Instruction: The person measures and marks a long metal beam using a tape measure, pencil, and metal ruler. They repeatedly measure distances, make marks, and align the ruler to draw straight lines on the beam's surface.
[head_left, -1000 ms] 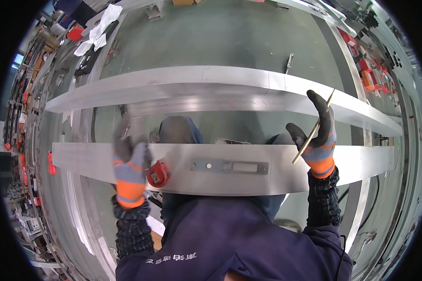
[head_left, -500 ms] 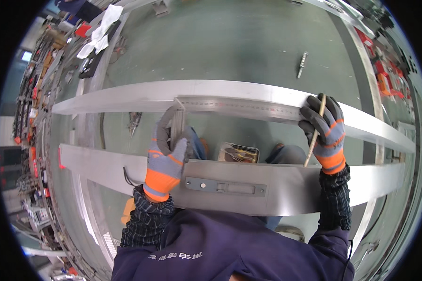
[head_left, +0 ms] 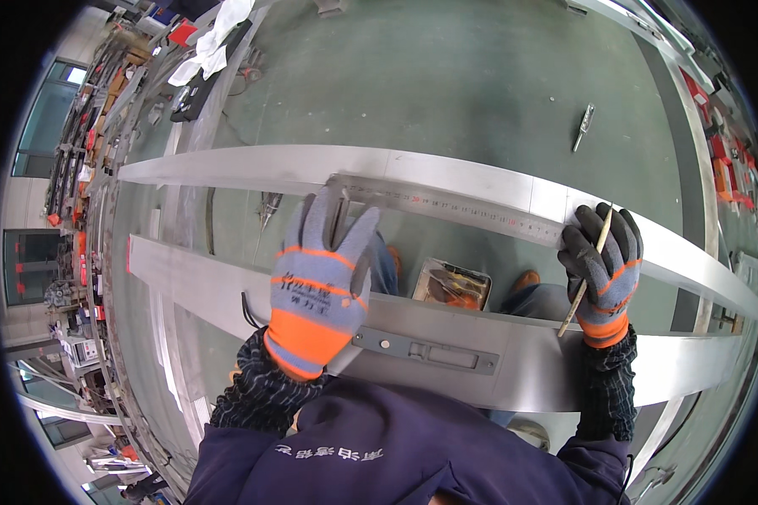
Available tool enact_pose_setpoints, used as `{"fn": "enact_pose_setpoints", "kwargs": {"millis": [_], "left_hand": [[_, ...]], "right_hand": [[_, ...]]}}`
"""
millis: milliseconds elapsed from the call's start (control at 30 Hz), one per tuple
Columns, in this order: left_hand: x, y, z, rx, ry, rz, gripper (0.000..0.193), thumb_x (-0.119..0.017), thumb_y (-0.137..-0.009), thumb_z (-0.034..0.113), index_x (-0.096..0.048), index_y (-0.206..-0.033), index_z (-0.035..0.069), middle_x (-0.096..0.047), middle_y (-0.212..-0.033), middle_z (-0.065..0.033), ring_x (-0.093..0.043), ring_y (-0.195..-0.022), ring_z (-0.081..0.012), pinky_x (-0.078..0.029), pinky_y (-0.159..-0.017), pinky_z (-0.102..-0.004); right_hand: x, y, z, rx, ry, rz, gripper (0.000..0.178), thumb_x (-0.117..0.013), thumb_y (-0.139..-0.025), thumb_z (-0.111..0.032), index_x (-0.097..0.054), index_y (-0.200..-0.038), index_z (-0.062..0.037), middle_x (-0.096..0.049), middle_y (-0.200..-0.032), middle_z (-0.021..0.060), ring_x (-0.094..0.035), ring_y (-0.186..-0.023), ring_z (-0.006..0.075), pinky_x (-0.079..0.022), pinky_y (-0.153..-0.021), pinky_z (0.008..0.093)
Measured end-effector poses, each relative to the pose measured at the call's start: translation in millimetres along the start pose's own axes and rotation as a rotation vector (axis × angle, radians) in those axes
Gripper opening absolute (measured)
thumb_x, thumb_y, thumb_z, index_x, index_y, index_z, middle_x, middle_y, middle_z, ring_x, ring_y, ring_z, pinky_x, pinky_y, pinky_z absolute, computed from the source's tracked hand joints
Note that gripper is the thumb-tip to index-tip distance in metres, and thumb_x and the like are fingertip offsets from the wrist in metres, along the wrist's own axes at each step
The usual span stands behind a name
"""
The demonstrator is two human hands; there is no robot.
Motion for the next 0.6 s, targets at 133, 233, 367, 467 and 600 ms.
{"fn": "enact_pose_setpoints", "kwargs": {"millis": [133, 233, 367, 467, 600], "left_hand": [[16, 1, 19, -0.101, 0.062, 0.19, 0.057, -0.075, -0.076, 0.005, -0.065, -0.133, 0.004, -0.056, -0.142, -0.0262, -0.059, -0.121, -0.0483, -0.053, -0.099, -0.0518], [-16, 7, 44, -0.151, 0.71, 0.104, 0.041, -0.076, -0.085, 0.012, -0.065, -0.123, 0.002, -0.067, -0.117, -0.0175, -0.069, -0.091, -0.026, -0.057, -0.075, -0.035], [-72, -5, 51, 0.468, 1.571, -0.242, 0.034, -0.064, -0.102, 0.034, -0.064, -0.113, 0.003, -0.071, -0.09, -0.0093, -0.065, -0.068, -0.012, -0.05, -0.057, -0.0249], [-72, -31, 34, 0.651, 1.551, -0.296, 0.048, -0.053, -0.106, 0.05, -0.063, -0.109, 0.004, -0.07, -0.078, -0.0065, -0.06, -0.054, -0.0112, -0.042, -0.046, -0.0235], [-81, -41, 29, 0.743, 1.534, -0.239, 0.054, -0.051, -0.106, 0.056, -0.067, -0.095, 0.007, -0.067, -0.069, -0.0049, -0.058, -0.05, -0.011, -0.037, -0.041, -0.024]], "right_hand": [[-1, 1, -2, 0.01, -0.015, 0.012, 0.049, -0.085, -0.056, -0.016, -0.075, -0.104, -0.0152, -0.073, -0.119, 0.0098, -0.067, -0.115, 0.0377, -0.052, -0.101, 0.0554], [-4, 1, -1, 0.024, -0.038, 0.022, 0.047, -0.084, -0.057, -0.015, -0.075, -0.102, -0.0138, -0.073, -0.118, 0.0108, -0.067, -0.114, 0.0386, -0.052, -0.1, 0.0555], [-5, 0, -1, 0.02, -0.047, 0.014, 0.034, -0.079, -0.066, -0.007, -0.074, -0.1, -0.009, -0.074, -0.112, 0.0124, -0.068, -0.111, 0.0399, -0.053, -0.099, 0.0543], [-1, -3, -4, 0.016, -0.047, 0.021, 0.035, -0.079, -0.067, -0.008, -0.074, -0.101, -0.0096, -0.074, -0.112, 0.0122, -0.068, -0.112, 0.0397, -0.053, -0.1, 0.054], [-2, -2, 0, 0.02, -0.049, 0.007, 0.033, -0.08, -0.068, -0.01, -0.074, -0.101, -0.0088, -0.074, -0.112, 0.0124, -0.067, -0.112, 0.0394, -0.052, -0.102, 0.0537]]}}
Point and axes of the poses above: each hand's wrist, its own y-axis away from the middle knuckle, its own x-axis out of the back of the hand, z = x × y, the point moved 3 cm from there along -y, towards the middle knuckle
